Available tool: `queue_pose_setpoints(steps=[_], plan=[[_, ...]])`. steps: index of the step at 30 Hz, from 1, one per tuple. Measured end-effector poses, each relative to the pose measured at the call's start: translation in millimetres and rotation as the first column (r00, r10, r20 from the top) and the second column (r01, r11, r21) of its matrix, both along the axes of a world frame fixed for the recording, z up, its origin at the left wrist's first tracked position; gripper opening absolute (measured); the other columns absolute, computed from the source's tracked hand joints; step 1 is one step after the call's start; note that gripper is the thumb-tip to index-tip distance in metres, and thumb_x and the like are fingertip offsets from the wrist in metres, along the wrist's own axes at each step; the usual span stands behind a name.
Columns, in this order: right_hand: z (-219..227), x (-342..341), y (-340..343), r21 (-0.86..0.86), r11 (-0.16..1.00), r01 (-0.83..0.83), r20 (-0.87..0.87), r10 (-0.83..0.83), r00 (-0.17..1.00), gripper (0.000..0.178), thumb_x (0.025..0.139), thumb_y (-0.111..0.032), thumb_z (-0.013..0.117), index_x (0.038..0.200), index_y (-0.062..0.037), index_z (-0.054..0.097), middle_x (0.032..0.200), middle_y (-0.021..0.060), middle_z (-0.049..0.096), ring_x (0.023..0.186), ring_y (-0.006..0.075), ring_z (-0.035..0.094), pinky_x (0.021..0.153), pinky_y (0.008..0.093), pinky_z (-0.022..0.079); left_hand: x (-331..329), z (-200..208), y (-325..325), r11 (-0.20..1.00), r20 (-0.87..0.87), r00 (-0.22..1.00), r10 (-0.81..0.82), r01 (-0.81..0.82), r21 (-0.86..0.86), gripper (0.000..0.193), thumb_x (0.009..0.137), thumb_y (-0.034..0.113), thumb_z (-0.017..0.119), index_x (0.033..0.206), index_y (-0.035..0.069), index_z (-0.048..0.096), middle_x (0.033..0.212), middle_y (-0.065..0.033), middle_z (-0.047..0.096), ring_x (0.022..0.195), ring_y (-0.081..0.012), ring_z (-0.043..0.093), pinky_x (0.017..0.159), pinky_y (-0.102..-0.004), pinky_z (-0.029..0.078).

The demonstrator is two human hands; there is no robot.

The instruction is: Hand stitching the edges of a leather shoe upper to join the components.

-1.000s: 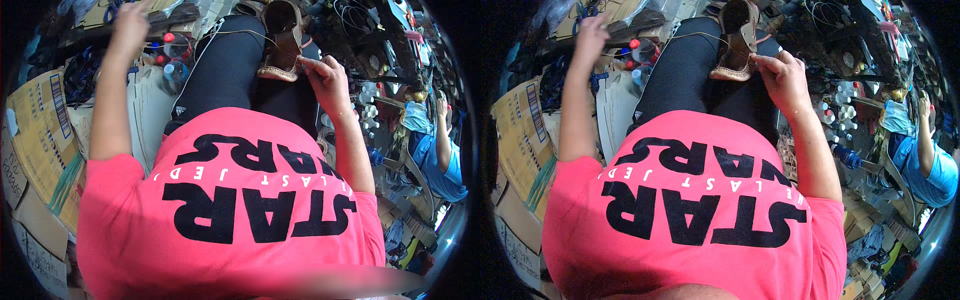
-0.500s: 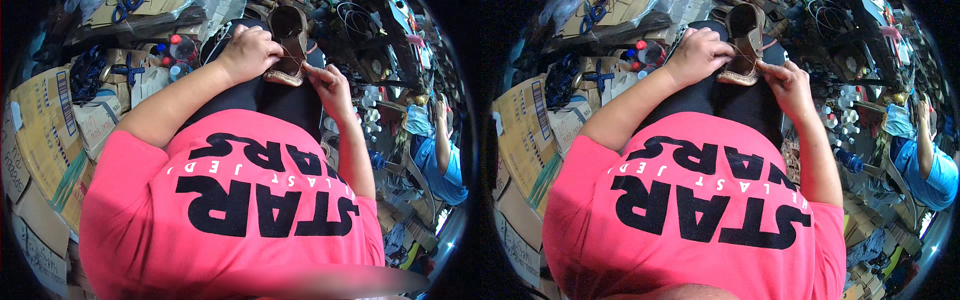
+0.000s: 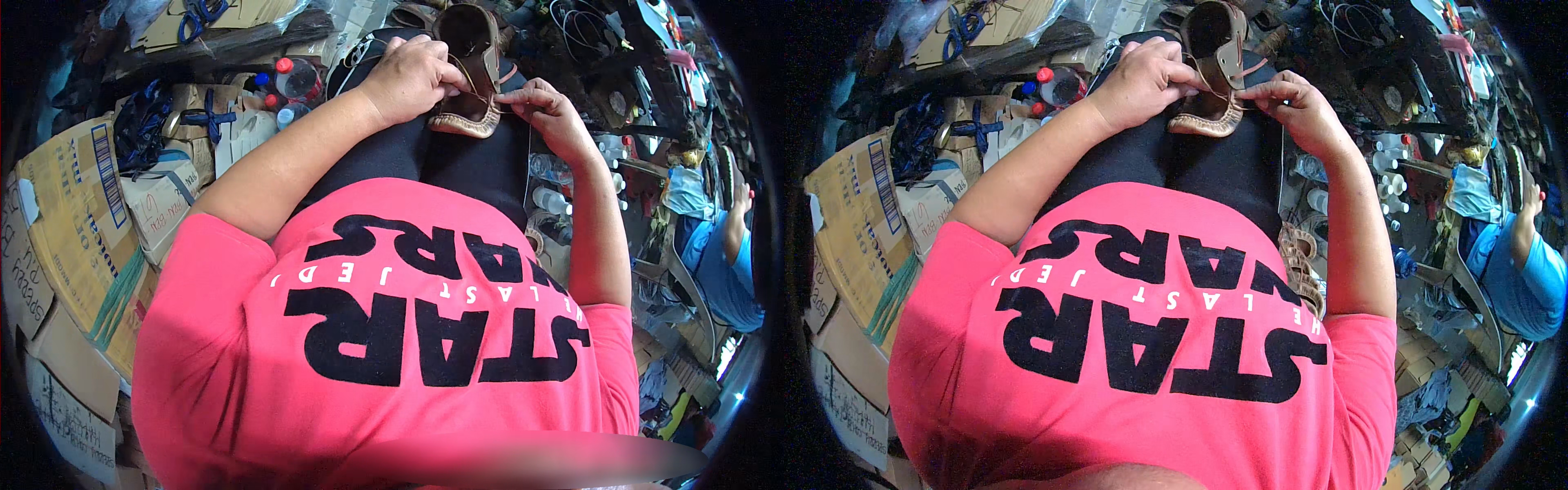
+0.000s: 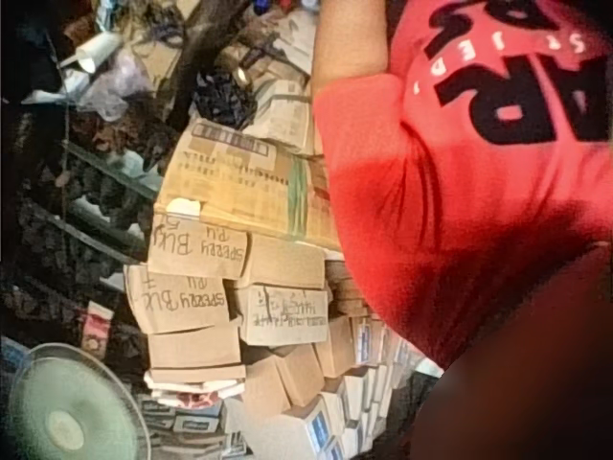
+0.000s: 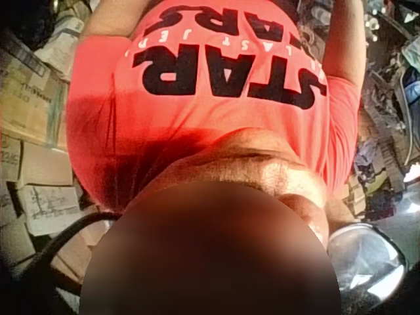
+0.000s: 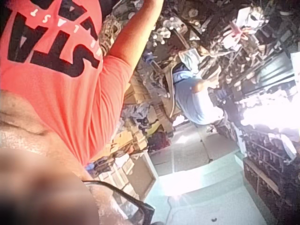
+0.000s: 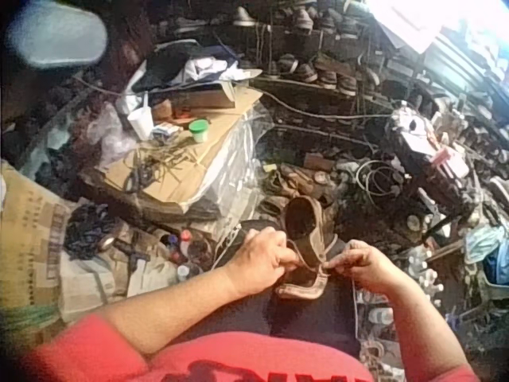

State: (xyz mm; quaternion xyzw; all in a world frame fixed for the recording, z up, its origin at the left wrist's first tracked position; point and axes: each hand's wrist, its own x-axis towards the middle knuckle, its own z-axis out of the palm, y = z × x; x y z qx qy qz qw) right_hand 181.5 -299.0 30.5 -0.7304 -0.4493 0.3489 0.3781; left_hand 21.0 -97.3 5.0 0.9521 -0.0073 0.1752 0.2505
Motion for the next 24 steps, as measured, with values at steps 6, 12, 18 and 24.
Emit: queue_pose_setpoints(steps=[6,12,18,24], plan=[[-1,4,-1,-0.007,0.999,-0.031,0.012,0.031,0.999,0.037,0.078,0.01,0.056,0.104,-0.0124,0.07,0.084,0.0003,0.05,0.082,0.0112,0.052,0.08,0.0222,0.043,1,-1,0,1.0,-0.012,1.0,-0.008,0.008,0.022,0.018,0.075,0.019,0.067,0.09,0.027,0.072,0.077,0.0002,0.05,0.084,-0.0199,0.052,0.075,-0.0361,0.035],[-6,4,-2,-0.009,1.0,-0.013,-0.055,0.012,0.998,0.036,0.078,0.007,0.059,0.105,-0.014,0.071,0.079,-0.0006,0.049,0.079,0.0103,0.049,0.077,0.0216,0.041,4,-2,-2,1.0,-0.079,0.997,-0.024,0.023,-0.021,0.017,0.075,0.019,0.067,0.09,0.027,0.072,0.078,0.0013,0.056,0.087,-0.018,0.054,0.079,-0.0355,0.034],[-9,3,-1,0.024,1.0,-0.005,-0.064,0.007,0.998,0.035,0.077,0.006,0.061,0.105,-0.0136,0.071,0.077,-0.0012,0.05,0.077,0.01,0.049,0.076,0.0218,0.041,7,0,-6,0.998,-0.135,0.99,-0.039,0.031,-0.06,0.015,0.075,0.021,0.066,0.088,0.025,0.072,0.081,0.0023,0.06,0.091,-0.0168,0.056,0.083,-0.0356,0.032],[1,8,7,-0.008,0.996,-0.086,0.082,0.086,0.993,0.03,0.078,0.003,0.063,0.103,-0.0124,0.071,0.079,-0.0004,0.055,0.075,0.0096,0.052,0.072,0.0228,0.044,24,14,3,0.96,0.008,0.97,-0.242,0.238,0.148,0.008,0.073,0.021,0.069,0.081,0.019,0.069,0.081,0.002,0.056,0.089,-0.0197,0.055,0.08,-0.0394,0.036]])
